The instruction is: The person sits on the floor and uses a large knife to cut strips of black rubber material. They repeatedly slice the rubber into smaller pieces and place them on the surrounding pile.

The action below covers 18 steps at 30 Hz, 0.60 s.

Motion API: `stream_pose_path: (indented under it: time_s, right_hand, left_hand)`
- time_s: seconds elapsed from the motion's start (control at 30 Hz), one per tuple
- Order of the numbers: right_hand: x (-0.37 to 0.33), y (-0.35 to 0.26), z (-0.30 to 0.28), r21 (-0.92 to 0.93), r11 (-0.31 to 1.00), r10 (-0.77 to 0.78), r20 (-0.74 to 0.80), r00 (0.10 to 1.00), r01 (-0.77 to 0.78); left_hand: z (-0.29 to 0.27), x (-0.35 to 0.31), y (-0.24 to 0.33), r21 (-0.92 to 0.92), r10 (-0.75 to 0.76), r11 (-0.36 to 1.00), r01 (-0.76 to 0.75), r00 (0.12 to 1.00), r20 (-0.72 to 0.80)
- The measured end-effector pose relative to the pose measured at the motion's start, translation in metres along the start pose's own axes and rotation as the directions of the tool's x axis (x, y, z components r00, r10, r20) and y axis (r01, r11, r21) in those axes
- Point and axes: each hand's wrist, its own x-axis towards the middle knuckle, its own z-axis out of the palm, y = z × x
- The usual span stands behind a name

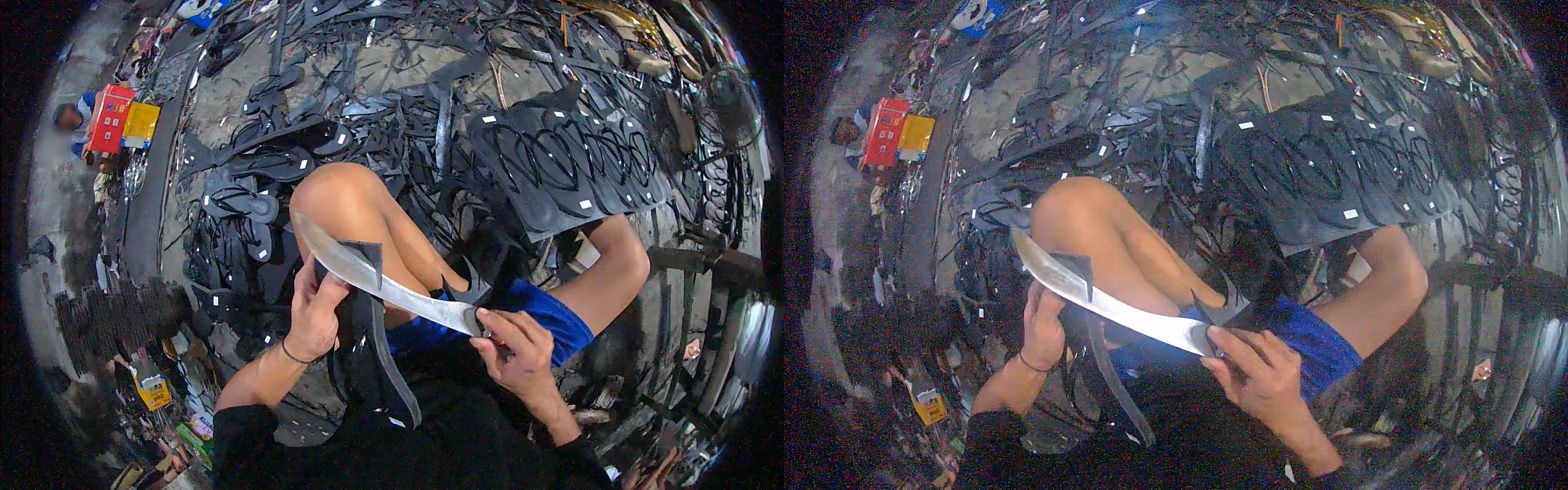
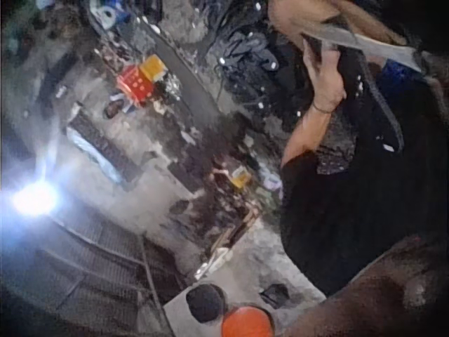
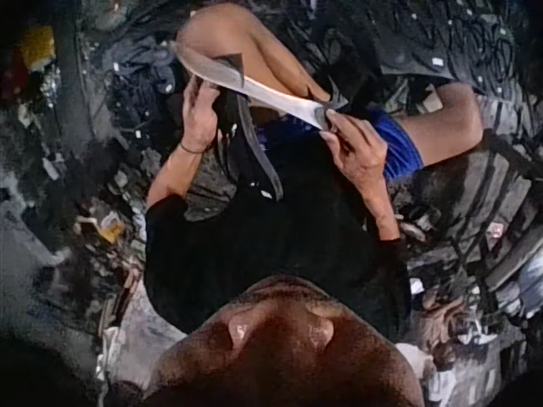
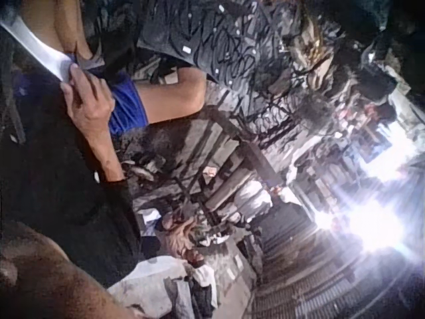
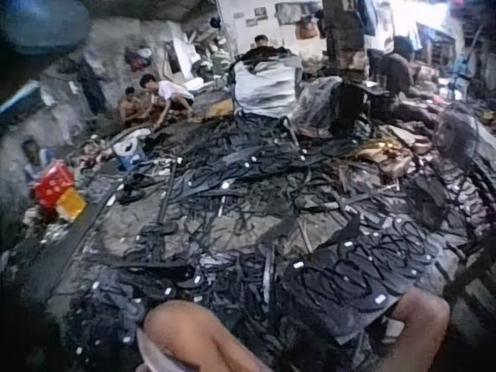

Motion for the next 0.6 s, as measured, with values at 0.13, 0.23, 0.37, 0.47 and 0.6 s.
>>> stream_pose_path:
  time_s: [0.13, 0.23, 0.37, 0.47, 0.6]
  right_hand:
    - [0.037, -0.023, -0.042, 0.019, 0.998, 0.058, 0.142, 0.988, -0.062]
    - [0.067, -0.037, -0.067, 0.053, 0.991, 0.105, 0.297, 0.949, -0.126]
    - [0.094, -0.043, -0.077, 0.094, 0.988, 0.081, 0.373, 0.924, -0.125]
    - [0.117, -0.043, -0.085, 0.107, 0.991, 0.03, 0.445, 0.895, -0.086]
    - [0.149, -0.045, -0.086, 0.067, 0.998, -0.024, 0.621, 0.784, -0.022]
  left_hand:
    - [0.005, 0.004, -0.001, 0.2, -0.073, 0.978, 0.056, 0.994, 0.08]
    - [0.01, 0.004, 0.001, 0.208, -0.121, 0.975, 0.084, 0.978, 0.172]
    - [0.039, 0.005, 0.014, 0.079, -0.042, 0.997, 0.026, 0.979, 0.201]
    - [0.043, 0.008, 0.018, 0.177, -0.106, 0.982, 0.058, 0.956, 0.274]
    - [0.053, 0.007, 0.016, 0.221, -0.05, 0.975, -0.02, 0.951, 0.307]
